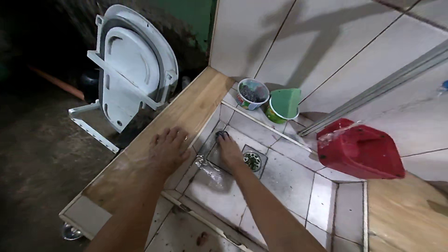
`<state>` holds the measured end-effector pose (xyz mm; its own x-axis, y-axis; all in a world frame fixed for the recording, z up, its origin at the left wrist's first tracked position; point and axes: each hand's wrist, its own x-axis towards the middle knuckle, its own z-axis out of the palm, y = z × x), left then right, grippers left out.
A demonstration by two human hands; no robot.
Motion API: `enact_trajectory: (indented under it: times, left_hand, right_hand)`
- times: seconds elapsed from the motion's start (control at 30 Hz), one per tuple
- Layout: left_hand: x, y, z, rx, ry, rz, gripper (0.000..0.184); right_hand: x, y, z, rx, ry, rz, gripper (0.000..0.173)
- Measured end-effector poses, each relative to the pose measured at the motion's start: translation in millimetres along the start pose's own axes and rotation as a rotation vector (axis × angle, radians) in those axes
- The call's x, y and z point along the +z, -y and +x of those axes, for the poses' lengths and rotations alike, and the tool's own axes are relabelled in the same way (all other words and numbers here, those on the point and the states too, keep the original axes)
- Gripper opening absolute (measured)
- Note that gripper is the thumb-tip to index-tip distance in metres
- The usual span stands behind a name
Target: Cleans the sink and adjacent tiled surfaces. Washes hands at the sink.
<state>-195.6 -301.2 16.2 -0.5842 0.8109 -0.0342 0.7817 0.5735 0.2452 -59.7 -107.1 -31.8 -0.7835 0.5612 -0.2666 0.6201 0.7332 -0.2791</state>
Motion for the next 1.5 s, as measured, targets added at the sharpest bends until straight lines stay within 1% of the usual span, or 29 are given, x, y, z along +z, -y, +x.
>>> enact_trajectory:
  times: [0.03,0.13,0.2,0.23,0.27,0.33,0.37,0.4,0.43,0.47,0.5,0.53,0.6,0.67,0.73,0.77,0.8,0.83,0.93,0.97,1.03,1.1,1.17,1.23,1.27,1.33,1.4,1.43,1.5]
  left_hand:
    - [0,0,0,0.002,-0.001,-0.007,0.058]
    - [0,1,0,0.004,-0.017,-0.017,0.057]
    - [2,2,1,0.012,-0.022,-0.01,0.055]
    - [3,2,1,0.018,-0.026,-0.004,0.056]
    - [4,3,1,0.029,-0.032,0.005,0.056]
    - [6,5,2,0.039,-0.05,0.003,0.057]
    - [6,6,2,0.039,-0.052,0.0,0.057]
    - [7,7,2,0.036,-0.047,0.001,0.058]
    - [8,8,2,0.035,-0.05,0.005,0.058]
    - [9,8,2,0.03,-0.048,0.01,0.058]
    - [8,6,2,0.025,-0.044,0.007,0.058]
    - [6,5,2,0.024,-0.044,0.002,0.058]
    - [4,4,1,0.03,-0.049,0.007,0.057]
    - [4,3,1,0.029,-0.034,0.003,0.059]
    - [4,3,1,0.028,-0.036,-0.011,0.059]
    - [5,4,1,0.032,-0.045,-0.013,0.059]
    - [6,5,1,0.036,-0.054,-0.01,0.059]
    - [7,6,0,0.044,-0.061,-0.013,0.059]
    - [8,8,0,0.064,-0.079,-0.01,0.058]
    - [7,7,1,0.068,-0.074,-0.01,0.058]
    - [7,7,0,0.074,-0.074,-0.014,0.057]
    - [5,6,0,0.066,-0.062,-0.019,0.056]
    - [4,5,0,0.062,-0.049,-0.023,0.057]
    - [5,7,1,0.06,-0.044,-0.016,0.057]
    - [5,8,2,0.064,-0.047,-0.019,0.057]
    - [5,9,1,0.072,-0.051,-0.026,0.058]
    - [5,10,1,0.079,-0.062,-0.033,0.057]
    - [6,10,1,0.077,-0.07,-0.036,0.057]
    - [6,9,2,0.074,-0.085,-0.04,0.056]
  right_hand:
    - [-10,-15,-1,-0.003,-0.007,-0.04,0.053]
    - [-41,-60,-12,0.15,0.032,-0.141,0.048]
    - [-58,-84,-32,0.241,0.088,-0.138,0.039]
    - [-67,-98,-44,0.286,0.085,-0.108,0.037]
    - [-73,-117,-59,0.312,0.023,-0.047,0.035]
    - [-72,-161,-89,0.376,-0.248,0.138,0.034]
    - [-64,-181,-100,0.425,-0.41,0.241,0.034]
    - [-51,-201,-108,0.457,-0.554,0.282,0.033]
    - [-37,-215,-112,0.497,-0.635,0.292,0.034]
    - [-24,-219,-114,0.53,-0.648,0.289,0.035]
    - [-15,-215,-112,0.533,-0.624,0.272,0.034]
    - [-10,-204,-108,0.501,-0.588,0.26,0.032]
    - [-6,-176,-101,0.363,-0.464,0.281,0.033]
    - [-5,-152,-99,0.17,-0.376,0.328,0.033]
    - [-9,-144,-104,0.033,-0.368,0.377,0.033]
    - [-13,-147,-110,0.018,-0.413,0.392,0.033]
    - [-18,-155,-119,0.052,-0.477,0.399,0.033]
    - [-24,-166,-132,0.134,-0.548,0.391,0.035]
    - [-32,-217,-175,0.532,-0.738,0.285,0.038]
    - [-29,-233,-190,0.656,-0.753,0.233,0.037]
    - [-15,-250,-208,0.862,-0.686,0.155,0.037]
    - [3,-240,-202,0.939,-0.653,0.086,0.039]
    - [11,-201,-178,0.911,-0.637,0.132,0.04]
    - [16,-157,-145,0.814,-0.615,0.201,0.04]
    - [15,-135,-129,0.75,-0.588,0.235,0.039]
    - [15,-104,-107,0.568,-0.526,0.3,0.037]
    - [12,-83,-103,0.387,-0.511,0.395,0.041]
    - [10,-74,-107,0.304,-0.548,0.412,0.042]
    - [11,-59,-124,0.085,-0.623,0.364,0.043]
